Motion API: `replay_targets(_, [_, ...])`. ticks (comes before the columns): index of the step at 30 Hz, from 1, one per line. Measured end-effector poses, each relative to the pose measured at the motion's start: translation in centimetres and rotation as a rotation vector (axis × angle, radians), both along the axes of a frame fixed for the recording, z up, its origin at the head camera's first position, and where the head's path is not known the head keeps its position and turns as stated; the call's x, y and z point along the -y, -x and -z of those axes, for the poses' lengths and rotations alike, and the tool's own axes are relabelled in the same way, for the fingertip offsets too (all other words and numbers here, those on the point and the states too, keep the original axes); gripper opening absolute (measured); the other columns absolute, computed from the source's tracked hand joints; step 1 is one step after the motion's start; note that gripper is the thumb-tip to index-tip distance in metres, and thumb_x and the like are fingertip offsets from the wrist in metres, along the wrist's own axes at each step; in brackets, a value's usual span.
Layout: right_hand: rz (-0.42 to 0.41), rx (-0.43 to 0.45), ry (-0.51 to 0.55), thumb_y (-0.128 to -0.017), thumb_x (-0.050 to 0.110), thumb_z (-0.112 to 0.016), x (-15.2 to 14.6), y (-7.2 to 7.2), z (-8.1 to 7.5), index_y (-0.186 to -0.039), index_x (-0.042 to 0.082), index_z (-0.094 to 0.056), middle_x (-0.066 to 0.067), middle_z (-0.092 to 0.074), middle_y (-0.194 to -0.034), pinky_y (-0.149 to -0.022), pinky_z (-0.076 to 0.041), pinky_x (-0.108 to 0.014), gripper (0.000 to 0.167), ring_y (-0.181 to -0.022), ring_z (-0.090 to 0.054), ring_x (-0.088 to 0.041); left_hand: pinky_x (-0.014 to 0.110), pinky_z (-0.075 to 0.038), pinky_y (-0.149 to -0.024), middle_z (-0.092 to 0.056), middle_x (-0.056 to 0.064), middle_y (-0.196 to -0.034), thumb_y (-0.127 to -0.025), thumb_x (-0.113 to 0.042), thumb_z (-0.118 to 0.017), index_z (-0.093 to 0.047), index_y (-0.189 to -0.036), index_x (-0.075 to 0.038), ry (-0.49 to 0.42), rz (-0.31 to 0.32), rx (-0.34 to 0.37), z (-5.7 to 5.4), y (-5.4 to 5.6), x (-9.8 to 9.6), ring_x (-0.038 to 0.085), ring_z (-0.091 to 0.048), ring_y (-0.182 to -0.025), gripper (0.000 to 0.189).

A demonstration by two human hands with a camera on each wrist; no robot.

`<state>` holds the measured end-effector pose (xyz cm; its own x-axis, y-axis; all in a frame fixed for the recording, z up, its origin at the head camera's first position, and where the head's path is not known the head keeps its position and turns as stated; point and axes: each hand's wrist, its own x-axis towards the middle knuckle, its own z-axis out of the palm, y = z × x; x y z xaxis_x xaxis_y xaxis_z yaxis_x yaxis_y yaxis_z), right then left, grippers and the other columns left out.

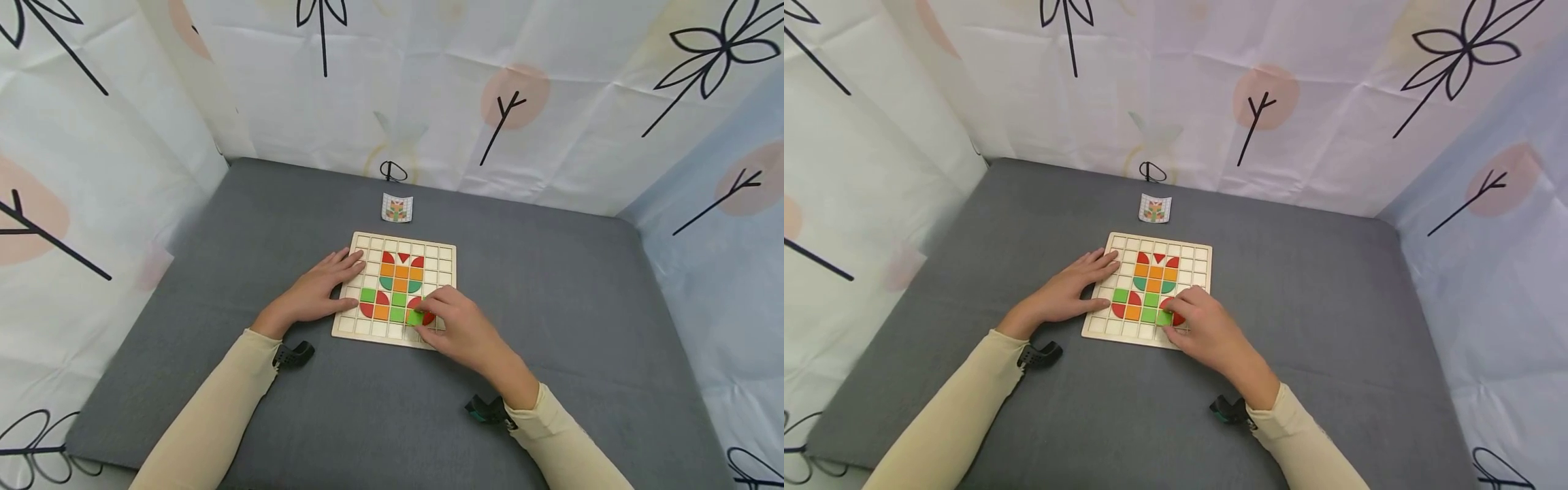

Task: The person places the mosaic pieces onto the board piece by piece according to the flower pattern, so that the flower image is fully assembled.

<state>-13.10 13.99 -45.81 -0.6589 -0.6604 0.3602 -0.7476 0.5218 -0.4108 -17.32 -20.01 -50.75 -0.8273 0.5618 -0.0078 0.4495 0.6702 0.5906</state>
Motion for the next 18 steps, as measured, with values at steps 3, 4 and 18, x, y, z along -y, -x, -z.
replay_targets(3, [-0.009,-0.002,-0.015,-0.085,0.010,-0.094,0.7,-0.1,0.4,-0.106,0.008,-0.081,-0.002,-0.068,-0.101,-0.077,-0.058,-0.032,0.025,-0.092,-0.061,-0.017,0.052,-0.006,-0.133,-0.018,0.006,-0.180,-0.105,-0.041,-0.071,-0.033,-0.172,-0.010,0.006,0.001,-0.003,0.1,0.1,0.0,0.031,-0.005,-0.167,0.083])
replay_targets(4, [-0.010,-0.004,-0.021,-0.085,0.010,-0.094,0.9,-0.2,0.5,-0.106,0.008,-0.081,-0.002,-0.068,-0.102,-0.077,-0.058,-0.033,0.025,-0.092,-0.061,-0.017,0.053,-0.006,-0.133,-0.019,0.006,-0.180,-0.105,-0.041,-0.071,-0.033,-0.171,-0.010,0.006,0.002,-0.007,0.1,0.1,0.0,0.031,-0.005,-0.167,0.083])
replay_targets(18, [-0.040,-0.009,-0.076,-0.084,0.011,-0.094,2.9,-0.6,1.7,-0.102,0.009,-0.081,-0.002,-0.069,-0.101,-0.086,-0.059,-0.037,0.023,-0.096,-0.063,-0.021,0.056,-0.007,-0.133,-0.020,0.009,-0.180,-0.105,-0.040,-0.071,-0.035,-0.171,-0.008,-0.015,0.000,-0.009,0.1,0.0,0.1,0.034,-0.006,-0.166,0.081])
